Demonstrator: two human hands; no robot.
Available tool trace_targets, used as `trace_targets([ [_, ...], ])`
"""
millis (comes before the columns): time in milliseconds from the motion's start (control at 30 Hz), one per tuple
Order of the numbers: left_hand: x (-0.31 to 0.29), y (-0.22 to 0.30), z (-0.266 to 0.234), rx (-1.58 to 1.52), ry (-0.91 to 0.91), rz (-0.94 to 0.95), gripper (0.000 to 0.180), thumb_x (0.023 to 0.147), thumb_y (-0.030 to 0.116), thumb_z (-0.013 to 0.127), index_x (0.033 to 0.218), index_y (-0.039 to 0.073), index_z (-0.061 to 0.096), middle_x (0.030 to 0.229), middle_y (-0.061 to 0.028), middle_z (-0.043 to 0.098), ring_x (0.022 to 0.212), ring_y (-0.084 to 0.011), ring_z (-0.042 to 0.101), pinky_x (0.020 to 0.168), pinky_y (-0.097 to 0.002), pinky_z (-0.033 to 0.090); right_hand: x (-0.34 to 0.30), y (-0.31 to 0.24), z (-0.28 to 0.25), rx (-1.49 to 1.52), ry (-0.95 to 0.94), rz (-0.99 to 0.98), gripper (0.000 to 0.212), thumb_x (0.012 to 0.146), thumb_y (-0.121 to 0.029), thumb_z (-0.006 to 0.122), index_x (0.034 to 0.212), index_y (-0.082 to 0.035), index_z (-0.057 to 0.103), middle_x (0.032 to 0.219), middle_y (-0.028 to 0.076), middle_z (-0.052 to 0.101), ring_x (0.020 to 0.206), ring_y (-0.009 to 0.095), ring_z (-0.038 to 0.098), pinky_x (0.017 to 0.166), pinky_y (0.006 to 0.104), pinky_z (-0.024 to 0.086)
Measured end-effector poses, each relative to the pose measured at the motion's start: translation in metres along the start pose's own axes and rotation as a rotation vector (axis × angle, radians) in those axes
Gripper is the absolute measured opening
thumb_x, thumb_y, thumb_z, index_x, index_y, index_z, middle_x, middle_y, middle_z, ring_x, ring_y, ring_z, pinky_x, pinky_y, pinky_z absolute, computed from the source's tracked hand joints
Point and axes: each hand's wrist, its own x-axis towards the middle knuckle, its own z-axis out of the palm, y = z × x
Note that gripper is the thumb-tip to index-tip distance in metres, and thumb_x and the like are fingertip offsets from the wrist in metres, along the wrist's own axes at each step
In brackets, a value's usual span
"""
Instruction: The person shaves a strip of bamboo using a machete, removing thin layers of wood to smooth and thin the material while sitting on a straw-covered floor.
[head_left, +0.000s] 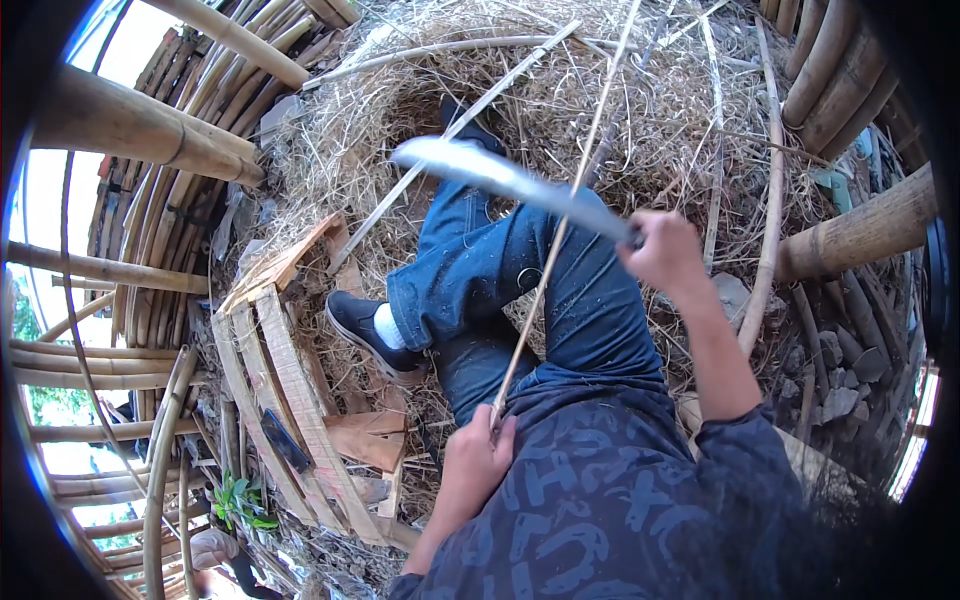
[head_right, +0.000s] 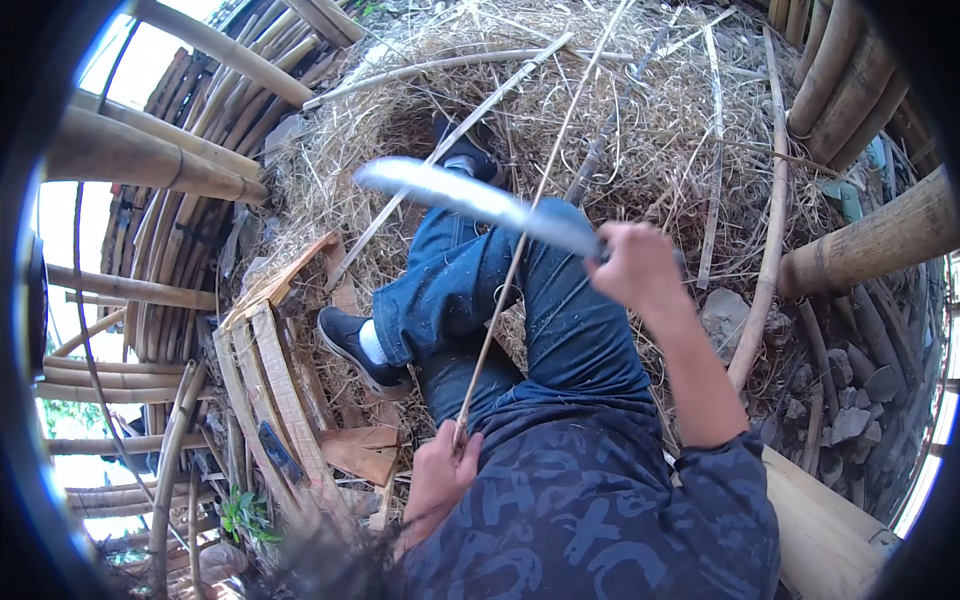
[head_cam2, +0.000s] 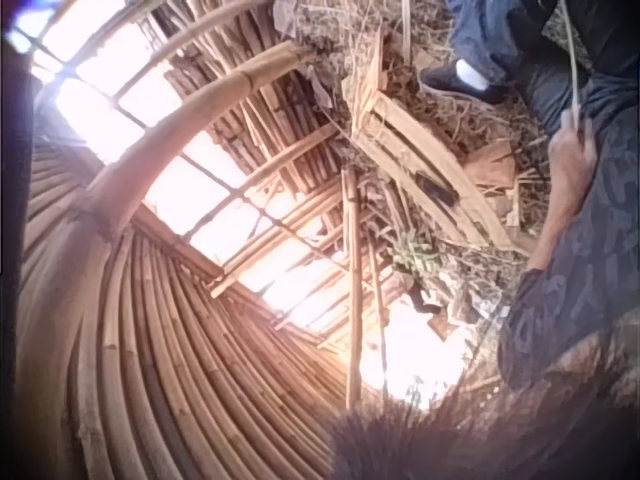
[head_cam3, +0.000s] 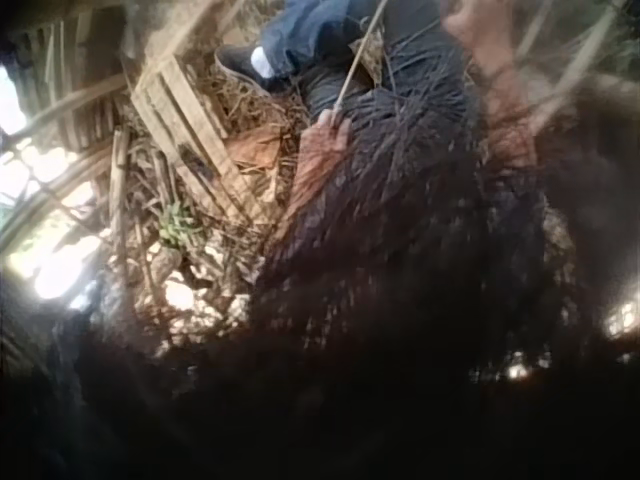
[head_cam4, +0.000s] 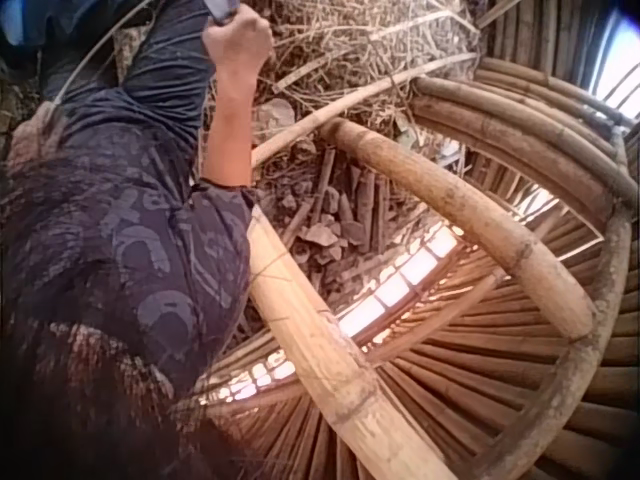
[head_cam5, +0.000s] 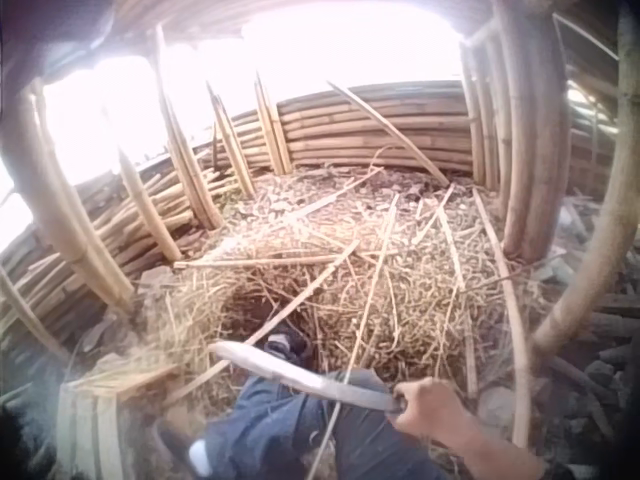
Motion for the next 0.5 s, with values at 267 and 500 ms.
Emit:
trace_targets([
  [267, 0.009, 0.015, -0.004, 0.072, 0.153, -0.006, 0.022, 0.091, 0.017, 0.061, 0.082, 0.001, 0.049, 0.064, -0.0237, 0.057, 0.061, -0.0427, 0.059, 0.053, -0.0486, 0.044, -0.049, -0.054, 0.044, 0.253, -0.198, -0.317, 0.022, 0.066, -0.024, 0.07, 0.081, -0.008, 0.071, 0.072, 0.019, 0.067, 0.072, 0.036, 0.067, 0.07, 0.0444, 0.054],
  [500, 0.014, 0.03, -0.005, 0.022, 0.19, 0.032, 0.023, 0.091, 0.015, 0.06, 0.08, 0.001, 0.046, 0.064, -0.0236, 0.056, 0.061, -0.0436, 0.058, 0.051, -0.0476, 0.042, -0.069, -0.071, 0.035, 0.304, -0.266, -0.445, 0.025, 0.066, -0.024, 0.07, 0.081, -0.005, 0.068, 0.07, 0.018, 0.066, 0.07, 0.035, 0.067, 0.068, 0.0434, 0.054],
])
